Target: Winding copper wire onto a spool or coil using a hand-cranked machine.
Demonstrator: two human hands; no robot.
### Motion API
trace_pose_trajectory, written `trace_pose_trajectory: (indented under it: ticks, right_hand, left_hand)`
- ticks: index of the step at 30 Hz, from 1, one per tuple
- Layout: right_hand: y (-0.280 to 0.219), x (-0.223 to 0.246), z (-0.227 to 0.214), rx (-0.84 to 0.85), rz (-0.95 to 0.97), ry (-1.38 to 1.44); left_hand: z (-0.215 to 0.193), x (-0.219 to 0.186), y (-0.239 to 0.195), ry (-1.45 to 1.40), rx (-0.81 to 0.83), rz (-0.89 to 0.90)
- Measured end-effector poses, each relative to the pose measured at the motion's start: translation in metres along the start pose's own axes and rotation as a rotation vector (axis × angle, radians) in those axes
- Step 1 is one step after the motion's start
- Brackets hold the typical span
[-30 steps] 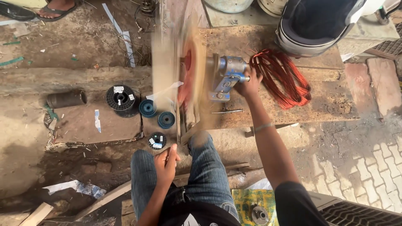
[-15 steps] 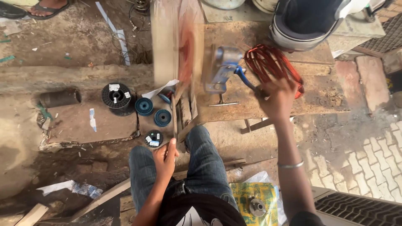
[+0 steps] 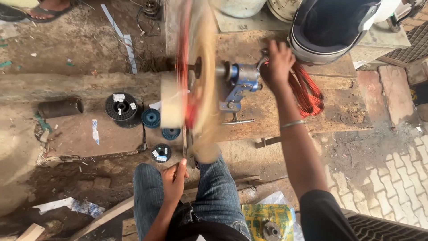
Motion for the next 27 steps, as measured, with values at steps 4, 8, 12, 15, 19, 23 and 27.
trace_pose_trajectory:
  ticks: [4, 8, 12, 15, 19, 23, 27]
  right_hand:
    - [-0.037, -0.005, 0.046, 0.102, 0.016, 0.094]
    - [-0.094, -0.005, 0.054, 0.189, -0.026, 0.092]
    - [-0.151, 0.020, 0.021, 0.306, 0.000, 0.093]
    - [-0.173, 0.046, -0.050, 0.319, -0.002, 0.134]
    - [-0.185, 0.027, -0.092, 0.240, -0.104, 0.118]
    - [-0.151, 0.032, -0.145, -0.005, -0.264, 0.148]
    - [-0.085, 0.027, -0.144, -0.180, -0.234, 0.186]
  left_hand:
    - [-0.004, -0.008, -0.002, -0.013, -0.010, -0.003]
    - [-0.009, -0.020, 0.005, 0.023, -0.057, 0.084]
    - [-0.008, -0.006, 0.000, 0.006, -0.037, 0.052]
    - [-0.009, -0.024, 0.000, -0.015, -0.035, 0.056]
    - [-0.014, -0.034, -0.004, -0.001, -0.045, 0.080]
    - [-0.015, -0.029, -0.007, -0.012, -0.026, 0.057]
    - [-0.006, -0.010, -0.010, -0.042, -0.021, 0.031]
Point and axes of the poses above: each hand's wrist, its own y-axis towards the middle knuckle, its own z-axis out of the palm, x = y × z, the point moved 1 cm from there along y, towards the middle knuckle, and after that the axes turned 15 degrees about y, right-handed, at the moved point
